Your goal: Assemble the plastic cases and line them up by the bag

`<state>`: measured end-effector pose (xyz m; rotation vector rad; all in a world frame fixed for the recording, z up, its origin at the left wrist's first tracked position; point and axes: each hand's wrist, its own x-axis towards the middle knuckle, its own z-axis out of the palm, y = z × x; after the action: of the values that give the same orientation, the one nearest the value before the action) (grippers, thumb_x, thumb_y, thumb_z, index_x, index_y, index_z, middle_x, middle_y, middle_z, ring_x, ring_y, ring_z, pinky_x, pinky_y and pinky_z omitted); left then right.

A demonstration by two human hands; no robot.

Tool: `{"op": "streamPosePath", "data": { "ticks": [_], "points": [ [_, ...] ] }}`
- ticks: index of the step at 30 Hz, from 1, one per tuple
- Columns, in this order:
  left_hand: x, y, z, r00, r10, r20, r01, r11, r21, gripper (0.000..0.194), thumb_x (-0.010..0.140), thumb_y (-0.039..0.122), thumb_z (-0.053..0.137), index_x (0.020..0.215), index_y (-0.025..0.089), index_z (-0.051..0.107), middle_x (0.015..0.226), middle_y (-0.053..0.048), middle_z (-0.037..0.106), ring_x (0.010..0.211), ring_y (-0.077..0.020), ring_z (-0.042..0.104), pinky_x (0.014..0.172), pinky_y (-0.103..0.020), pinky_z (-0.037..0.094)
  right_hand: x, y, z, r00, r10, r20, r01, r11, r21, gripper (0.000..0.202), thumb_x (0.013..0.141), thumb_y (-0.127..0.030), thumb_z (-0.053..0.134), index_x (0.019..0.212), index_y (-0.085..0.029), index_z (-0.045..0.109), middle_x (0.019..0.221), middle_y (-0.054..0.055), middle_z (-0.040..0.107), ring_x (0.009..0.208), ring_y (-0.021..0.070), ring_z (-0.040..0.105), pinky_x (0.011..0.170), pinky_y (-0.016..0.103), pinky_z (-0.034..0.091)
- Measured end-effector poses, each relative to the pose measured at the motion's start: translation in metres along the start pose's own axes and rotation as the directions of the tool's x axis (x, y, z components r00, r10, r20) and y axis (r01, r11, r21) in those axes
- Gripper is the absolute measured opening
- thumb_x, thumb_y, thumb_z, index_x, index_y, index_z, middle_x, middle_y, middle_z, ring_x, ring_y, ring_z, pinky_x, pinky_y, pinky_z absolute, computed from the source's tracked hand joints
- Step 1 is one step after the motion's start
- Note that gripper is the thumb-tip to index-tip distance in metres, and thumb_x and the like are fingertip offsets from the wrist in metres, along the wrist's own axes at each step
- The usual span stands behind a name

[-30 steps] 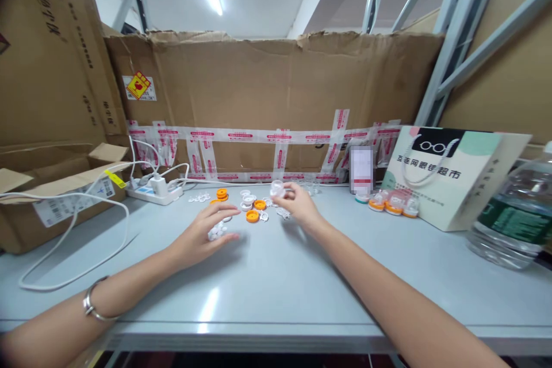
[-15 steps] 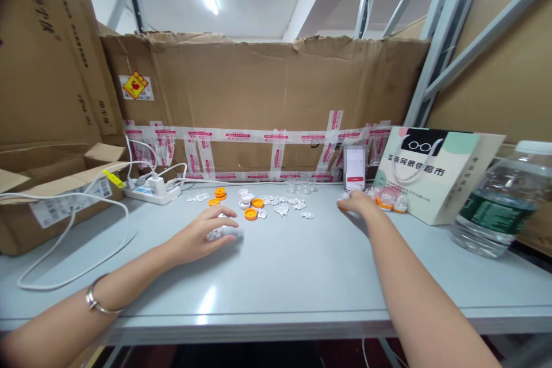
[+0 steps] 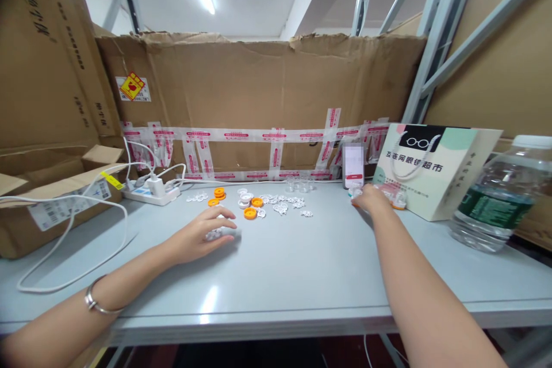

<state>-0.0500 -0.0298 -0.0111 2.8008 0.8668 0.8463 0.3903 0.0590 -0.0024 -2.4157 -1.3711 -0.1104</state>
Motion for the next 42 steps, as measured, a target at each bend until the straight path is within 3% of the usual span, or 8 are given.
{"op": "streamPosePath", "data": {
  "ticks": [3,9,14,21,27,32,37,42],
  "points": [
    [0.0,0.0,-0.001,1.0,0.003,0.007,-0.003,1.0,-0.005,0.018,0.086,0.026,0.05,0.101,0.022,0.06,0.111,-0.008,0.053,0.103,-0.0193,0.051,0.09,-0.036,0.042,0.002,0.001,-0.005,0.998,0.046,0.049,-0.048,0.998,0.039,0.03,0.085,-0.034,0.053,0.108,-0.014,0.055,0.108,0.01,0.058,0.092,0.0201,0.058,0.077,0.035,0.048],
    [0.0,-0.002,-0.001,1.0,0.007,-0.02,-0.007,1.0,-0.001,0.018,0.086,0.026,0.05,0.1,0.022,0.061,0.108,-0.008,0.055,0.101,-0.019,0.053,0.089,-0.035,0.043,0.003,-0.001,-0.01,0.995,0.05,-0.083,-0.04,0.991,0.126,0.035,0.072,-0.034,0.062,0.097,-0.011,0.054,0.094,0.021,0.061,0.082,0.0265,0.057,0.06,0.033,0.035],
    [0.003,-0.016,-0.004,0.983,-0.089,-0.163,0.088,0.996,-0.012,0.017,0.086,0.026,0.048,0.091,0.019,0.062,0.096,-0.006,0.061,0.092,-0.0177,0.056,0.083,-0.031,0.043,-0.003,-0.001,-0.011,0.99,0.068,-0.119,-0.044,0.98,0.194,0.034,0.066,-0.027,0.065,0.094,-0.011,0.051,0.09,0.023,0.06,0.078,0.0268,0.056,0.059,0.033,0.032],
    [-0.001,-0.064,-0.025,0.755,-0.46,-0.467,0.512,0.859,-0.019,0.027,0.085,0.03,0.041,0.083,0.015,0.064,0.086,-0.006,0.065,0.081,-0.018,0.057,0.067,-0.026,0.044,-0.026,-0.04,-0.02,0.963,-0.064,-0.262,0.164,0.912,0.377,0.032,0.078,-0.032,0.05,0.104,-0.013,0.045,0.086,0.014,0.062,0.078,0.0228,0.056,0.066,0.032,0.037],
    [-0.009,-0.096,-0.017,0.783,-0.538,-0.312,0.572,0.82,0.023,0.02,0.074,0.023,0.049,0.079,0.016,0.067,0.083,-0.004,0.069,0.073,-0.0183,0.06,0.07,-0.028,0.047,-0.081,-0.105,0.004,0.834,-0.51,-0.209,0.54,0.678,0.498,0.016,0.077,-0.035,0.049,0.082,-0.021,0.056,0.067,0.0,0.06,0.062,0.0144,0.054,0.06,0.024,0.041],
    [-0.015,-0.112,-0.022,0.751,-0.605,-0.266,0.643,0.761,0.087,0.022,0.069,0.018,0.05,0.08,0.017,0.068,0.08,-0.005,0.069,0.071,-0.0201,0.061,0.07,-0.029,0.049,-0.103,-0.121,0.013,0.695,-0.702,-0.154,0.653,0.527,0.544,0.018,0.076,-0.036,0.05,0.075,-0.021,0.06,0.057,-0.002,0.056,0.054,0.0131,0.049,0.054,0.023,0.038],
    [-0.023,-0.127,-0.037,0.707,-0.645,-0.29,0.698,0.702,0.142,0.028,0.069,0.016,0.048,0.09,0.013,0.066,0.085,-0.008,0.066,0.08,-0.0235,0.061,0.076,-0.033,0.048,-0.099,-0.118,0.01,0.701,-0.693,-0.168,0.641,0.51,0.573,0.022,0.077,-0.038,0.048,0.075,-0.019,0.06,0.059,0.0,0.055,0.055,0.0136,0.048,0.053,0.024,0.036],
    [-0.025,-0.134,-0.022,0.722,-0.642,-0.259,0.69,0.699,0.19,0.035,0.067,0.016,0.051,0.1,0.012,0.063,0.098,-0.012,0.064,0.089,-0.0248,0.06,0.084,-0.034,0.046,-0.101,-0.119,0.009,0.693,-0.705,-0.151,0.634,0.496,0.594,0.023,0.077,-0.039,0.048,0.074,-0.019,0.06,0.061,0.001,0.057,0.056,0.0139,0.049,0.052,0.024,0.037]
  ]
}}
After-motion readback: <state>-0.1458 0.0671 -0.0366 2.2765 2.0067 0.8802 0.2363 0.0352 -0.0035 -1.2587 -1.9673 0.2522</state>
